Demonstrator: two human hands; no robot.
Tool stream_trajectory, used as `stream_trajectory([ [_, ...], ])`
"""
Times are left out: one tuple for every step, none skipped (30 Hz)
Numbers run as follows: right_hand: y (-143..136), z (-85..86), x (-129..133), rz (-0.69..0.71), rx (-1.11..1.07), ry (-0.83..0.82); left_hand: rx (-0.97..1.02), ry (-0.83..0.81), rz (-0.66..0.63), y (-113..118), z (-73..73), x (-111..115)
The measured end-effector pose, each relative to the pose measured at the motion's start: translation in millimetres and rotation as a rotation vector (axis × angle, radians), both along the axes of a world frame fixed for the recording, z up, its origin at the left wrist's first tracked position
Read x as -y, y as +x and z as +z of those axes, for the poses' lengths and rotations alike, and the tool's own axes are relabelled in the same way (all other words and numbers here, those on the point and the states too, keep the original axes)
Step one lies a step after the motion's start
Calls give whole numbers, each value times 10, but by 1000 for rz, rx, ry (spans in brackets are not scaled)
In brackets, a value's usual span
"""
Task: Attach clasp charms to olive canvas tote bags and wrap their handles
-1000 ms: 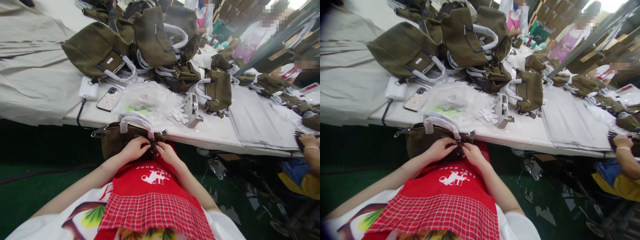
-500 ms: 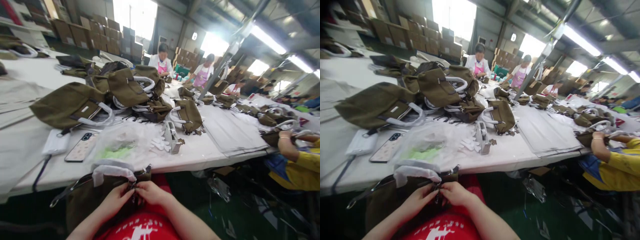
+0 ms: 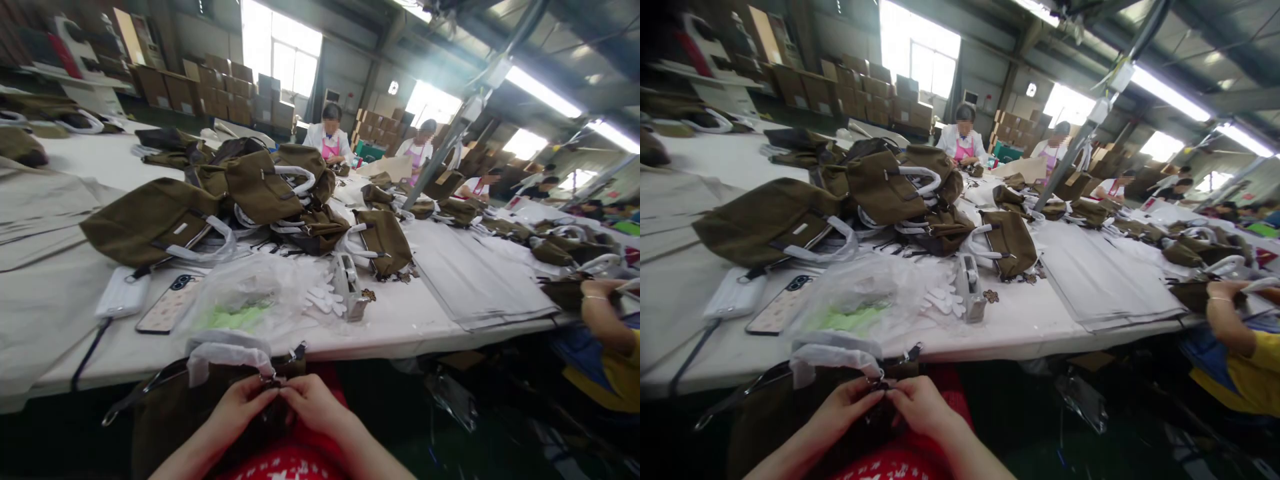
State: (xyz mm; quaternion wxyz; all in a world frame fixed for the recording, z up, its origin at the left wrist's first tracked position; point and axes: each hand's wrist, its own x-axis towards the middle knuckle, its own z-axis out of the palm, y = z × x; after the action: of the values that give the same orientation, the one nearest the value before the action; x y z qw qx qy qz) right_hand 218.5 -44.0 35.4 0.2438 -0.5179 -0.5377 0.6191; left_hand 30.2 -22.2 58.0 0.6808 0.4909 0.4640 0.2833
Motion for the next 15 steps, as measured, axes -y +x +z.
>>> stream_trajectory([
  [-23,-5,-10,9,-44,-14,33,-26,4,-5,33,-4],
  [-49,0,-21,18,-78,-14,66,-50,3,-13,60,-7],
  [-76,12,-32,21,-99,-5,91,-70,-5,-22,81,-10],
  [-102,32,-44,14,-113,10,107,-82,-12,-29,95,-11],
  [-123,57,-56,5,-117,27,117,-83,-11,-34,103,-11],
  [-137,87,-67,-2,-109,45,121,-72,-3,-36,108,-9],
  [-142,120,-78,-6,-85,76,121,-52,10,-35,114,-6],
  [-138,157,-88,-4,-43,123,120,-30,26,-31,123,-2],
  [-125,197,-96,-3,12,181,117,-9,47,-27,138,1],
  [-105,240,-105,-8,74,248,112,9,70,-25,162,0],
  [-81,287,-113,-27,133,318,107,20,88,-27,195,-4],
  [-54,336,-121,-59,181,381,108,25,108,-35,236,-16],
  [-28,386,-127,-98,213,432,116,23,131,-51,284,-35],
  [-6,434,-132,-138,229,471,129,17,157,-76,335,-65],
  [10,478,-133,-173,232,505,144,13,191,-109,386,-106],
])
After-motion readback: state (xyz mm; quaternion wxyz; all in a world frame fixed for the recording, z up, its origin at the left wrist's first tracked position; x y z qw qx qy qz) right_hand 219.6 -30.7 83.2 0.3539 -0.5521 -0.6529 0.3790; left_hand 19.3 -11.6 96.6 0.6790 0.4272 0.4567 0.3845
